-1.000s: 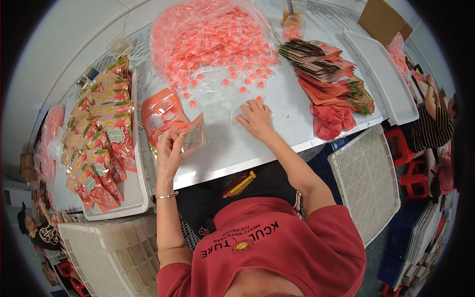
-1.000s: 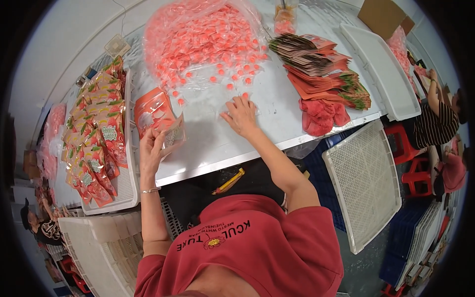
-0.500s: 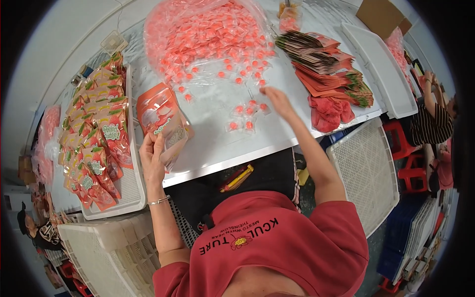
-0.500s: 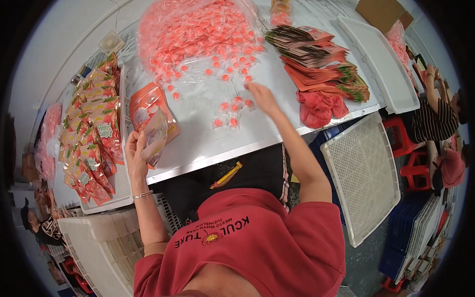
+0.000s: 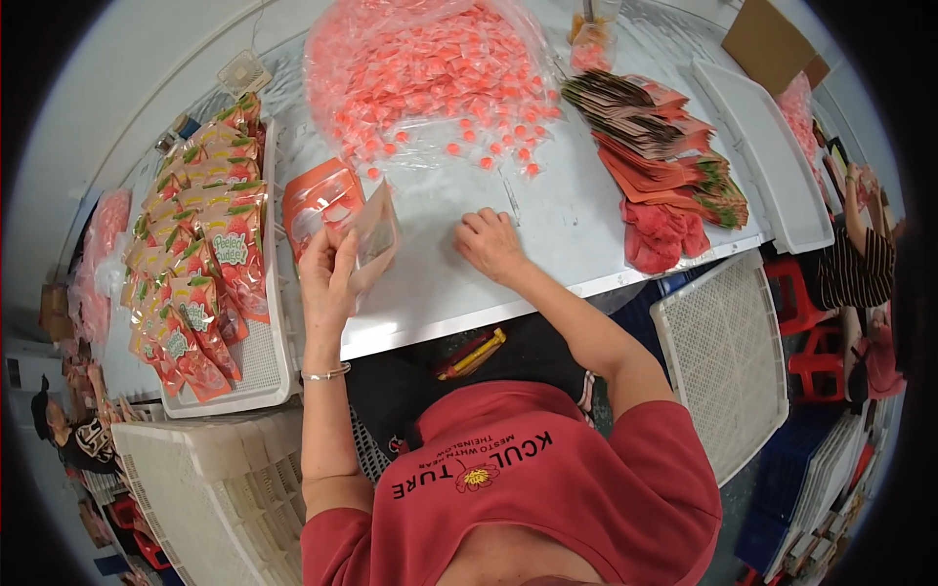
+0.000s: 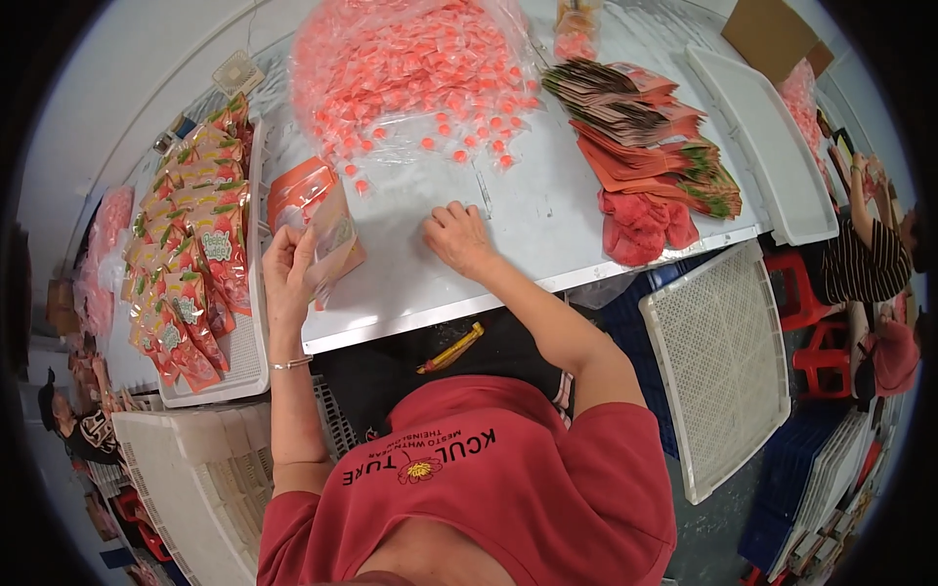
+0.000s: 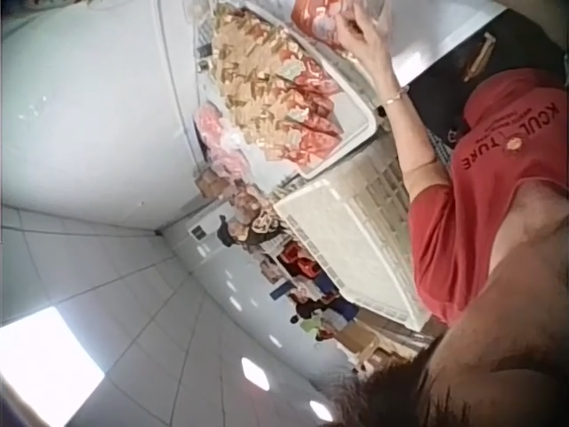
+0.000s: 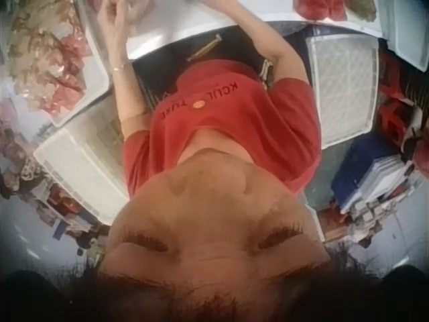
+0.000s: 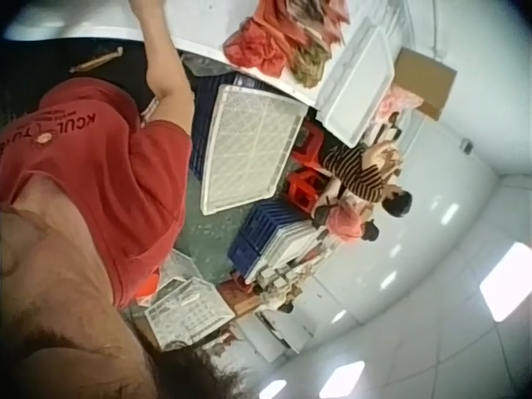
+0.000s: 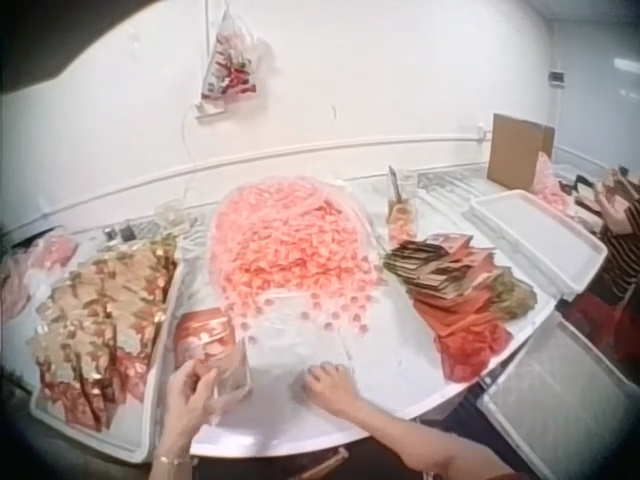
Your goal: Manually filling small plastic bags with pink heart-shaped candies and sealing them at a workbench.
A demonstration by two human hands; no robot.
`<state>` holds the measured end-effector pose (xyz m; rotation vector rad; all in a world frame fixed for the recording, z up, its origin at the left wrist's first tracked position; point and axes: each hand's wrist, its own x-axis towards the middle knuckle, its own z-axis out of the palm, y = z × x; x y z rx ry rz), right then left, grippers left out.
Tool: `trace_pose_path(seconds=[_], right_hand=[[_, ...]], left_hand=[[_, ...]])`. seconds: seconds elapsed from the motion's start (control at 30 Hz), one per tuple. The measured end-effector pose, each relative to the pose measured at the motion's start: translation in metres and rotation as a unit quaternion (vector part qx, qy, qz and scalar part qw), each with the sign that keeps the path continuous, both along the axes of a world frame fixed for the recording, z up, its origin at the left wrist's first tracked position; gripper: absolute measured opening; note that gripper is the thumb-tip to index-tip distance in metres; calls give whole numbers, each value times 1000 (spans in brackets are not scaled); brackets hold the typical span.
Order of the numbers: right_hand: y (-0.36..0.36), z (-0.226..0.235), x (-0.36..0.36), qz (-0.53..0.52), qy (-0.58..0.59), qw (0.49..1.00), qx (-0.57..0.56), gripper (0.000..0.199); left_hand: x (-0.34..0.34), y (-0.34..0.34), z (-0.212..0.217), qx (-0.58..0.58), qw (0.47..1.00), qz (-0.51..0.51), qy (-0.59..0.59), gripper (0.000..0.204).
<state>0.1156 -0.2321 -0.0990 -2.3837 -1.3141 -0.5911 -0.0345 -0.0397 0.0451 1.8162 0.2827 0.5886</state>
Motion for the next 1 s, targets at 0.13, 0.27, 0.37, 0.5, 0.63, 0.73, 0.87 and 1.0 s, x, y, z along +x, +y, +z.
trace_pose_path(seconds=[0.13,0.27,0.37,0.5,0.63,0.73,0.87,1.0], right_hand=[[-4,-11,40,-33,193,970,146,18],[18,87,46,-42,657,614,436,19],[40,147,18,82,600,531,592,25],[54,130,15,94,252,882,386,25],[49,110,4,119,87,956,252,20],[46,109,14,127,97,931,327,20],[50,116,32,82,286,879,372,16],[73,96,68,40,295,807,510,11]], left_hand=[[22,-9,7,-35,999,-38,-7,24],[44,-19,-9,51,998,-20,-5,22],[61,-41,-13,163,987,1,11,20],[84,-46,-25,123,991,41,30,18],[89,-34,-38,164,979,108,-55,12],[98,-45,-35,216,968,113,-57,11],[109,-49,-28,168,980,110,-6,14],[136,-48,-33,220,965,138,29,17]])
